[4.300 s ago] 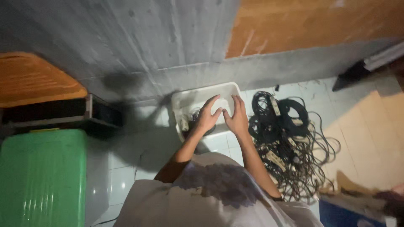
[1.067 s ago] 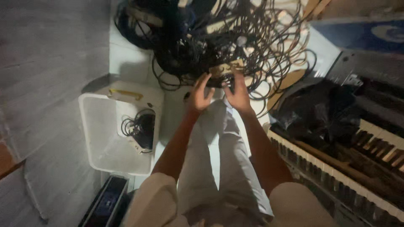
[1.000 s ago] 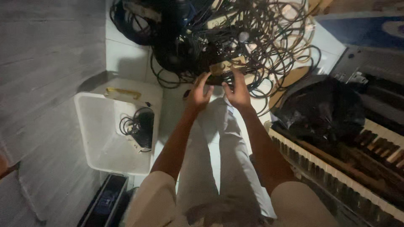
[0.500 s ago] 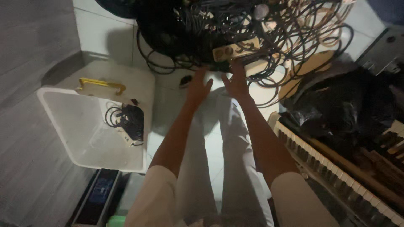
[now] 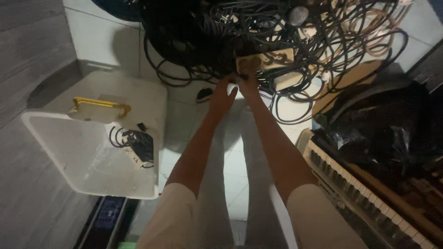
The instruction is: The person untangles and sorts a pile of black cables and power strips, placing some into a white plastic bin while leaving others on the floor.
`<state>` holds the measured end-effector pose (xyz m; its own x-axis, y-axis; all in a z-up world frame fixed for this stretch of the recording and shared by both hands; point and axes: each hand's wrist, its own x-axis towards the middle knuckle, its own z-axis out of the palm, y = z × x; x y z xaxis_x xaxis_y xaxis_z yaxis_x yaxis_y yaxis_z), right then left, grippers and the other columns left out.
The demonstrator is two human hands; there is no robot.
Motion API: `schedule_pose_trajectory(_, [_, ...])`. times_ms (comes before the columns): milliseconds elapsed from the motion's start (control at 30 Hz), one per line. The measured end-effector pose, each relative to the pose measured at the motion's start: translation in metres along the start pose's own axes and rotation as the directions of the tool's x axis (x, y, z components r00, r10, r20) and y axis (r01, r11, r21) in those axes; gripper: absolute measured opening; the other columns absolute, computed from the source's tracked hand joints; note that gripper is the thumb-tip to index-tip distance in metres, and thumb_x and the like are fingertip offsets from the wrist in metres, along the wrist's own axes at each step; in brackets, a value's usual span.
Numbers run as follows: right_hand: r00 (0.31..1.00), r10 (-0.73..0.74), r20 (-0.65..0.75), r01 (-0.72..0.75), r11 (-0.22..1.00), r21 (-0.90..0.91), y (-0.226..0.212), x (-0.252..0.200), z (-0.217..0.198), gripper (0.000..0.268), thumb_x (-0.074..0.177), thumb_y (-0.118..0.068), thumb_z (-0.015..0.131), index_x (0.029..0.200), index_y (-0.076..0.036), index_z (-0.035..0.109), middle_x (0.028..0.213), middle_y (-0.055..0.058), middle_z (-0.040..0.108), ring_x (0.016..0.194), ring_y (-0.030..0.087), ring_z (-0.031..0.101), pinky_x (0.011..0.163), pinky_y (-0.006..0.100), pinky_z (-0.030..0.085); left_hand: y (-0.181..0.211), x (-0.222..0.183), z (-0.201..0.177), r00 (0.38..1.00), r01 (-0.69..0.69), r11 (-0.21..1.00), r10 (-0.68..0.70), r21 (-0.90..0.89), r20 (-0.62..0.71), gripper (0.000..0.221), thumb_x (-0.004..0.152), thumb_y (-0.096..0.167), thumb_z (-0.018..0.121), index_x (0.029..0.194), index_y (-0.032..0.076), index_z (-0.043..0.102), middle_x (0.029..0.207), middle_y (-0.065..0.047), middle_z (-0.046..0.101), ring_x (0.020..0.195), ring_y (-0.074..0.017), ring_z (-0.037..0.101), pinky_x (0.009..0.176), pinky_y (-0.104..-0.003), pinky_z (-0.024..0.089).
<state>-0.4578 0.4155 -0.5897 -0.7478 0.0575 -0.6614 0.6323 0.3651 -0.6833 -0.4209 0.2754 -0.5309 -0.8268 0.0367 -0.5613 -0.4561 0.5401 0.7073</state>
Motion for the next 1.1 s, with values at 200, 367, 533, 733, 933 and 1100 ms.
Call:
schedule_pose_trajectory(200, [0.951,0.274,-0.141,-0.239,0.945,0.223,-0.028,-0.014,0.001,0.055,0.096,-0.024,0.069,0.144,-0.005,0.053,0.131,0.011,0.065,0.114,0.023,0.065,0.093,0.036,0.054,0.003,0.003,-0.008,0.997,-0.051,0.999,0.052,0.005,-0.057,0.055,0.102,0.032,0.061,0.147,0.002,0.05,0.149,-0.02,0.053,0.137,-0.0378,0.051,0.113,-0.048,0.04])
schedule_pose_trajectory(367, [0.925,-0.047,-0.378,0.189,0.918,0.35,-0.034,0.005,0.015,0.06,0.093,-0.016,0.079,0.143,-0.001,0.048,0.129,0.016,0.067,0.115,0.023,0.065,0.098,0.036,0.054,0.019,0.006,-0.023,0.989,-0.099,0.992,0.089,-0.079,-0.118,0.046,0.102,0.03,0.061,0.139,0.003,0.057,0.134,-0.017,0.064,0.122,-0.0339,0.062,0.105,-0.046,0.049])
schedule_pose_trajectory(533, [0.958,0.239,-0.16,-0.078,0.752,0.654,-0.028,-0.022,0.027,0.056,0.091,-0.013,0.074,0.137,-0.005,0.043,0.123,0.012,0.057,0.108,0.025,0.06,0.086,0.04,0.056,0.036,-0.004,-0.035,0.994,-0.001,0.99,-0.015,-0.139,-0.11,0.043,0.103,0.032,0.059,0.135,0.004,0.061,0.127,-0.014,0.067,0.115,-0.0282,0.064,0.1,-0.042,0.051])
schedule_pose_trajectory(733, [0.9,0.236,0.366,-0.436,0.485,0.758,-0.046,-0.103,0.014,0.063,0.079,-0.027,0.07,0.133,-0.013,0.04,0.116,0.011,0.058,0.102,0.028,0.059,0.083,0.047,0.055,0.042,-0.018,-0.069,0.996,0.091,0.96,-0.094,-0.263,0.001,0.044,0.104,0.037,0.057,0.133,0.004,0.063,0.123,-0.01,0.069,0.11,-0.0219,0.065,0.095,-0.037,0.052])
schedule_pose_trajectory(933, [0.909,0.068,0.412,-0.159,0.968,0.192,-0.119,-0.208,-0.035,0.08,0.089,-0.017,0.08,0.152,-0.004,0.033,0.141,0.01,0.056,0.122,0.025,0.063,0.097,0.042,0.059,0.052,-0.04,-0.093,0.977,0.155,0.805,-0.038,-0.572,0.212,0.046,0.105,0.043,0.056,0.13,0.005,0.066,0.119,-0.006,0.071,0.105,-0.0156,0.066,0.09,-0.032,0.052])
schedule_pose_trajectory(1100, [0.847,-0.076,0.526,-0.027,0.982,0.185,-0.184,-0.283,-0.071,0.076,0.093,-0.021,0.077,0.152,-0.006,0.033,0.138,0.013,0.058,0.121,0.026,0.065,0.098,0.039,0.059,0.113,-0.08,-0.111,0.938,0.278,0.616,-0.008,-0.737,0.347,0.048,0.106,0.045,0.057,0.122,0.002,0.068,0.106,-0.007,0.07,0.089,-0.0173,0.066,0.075,-0.034,0.055])
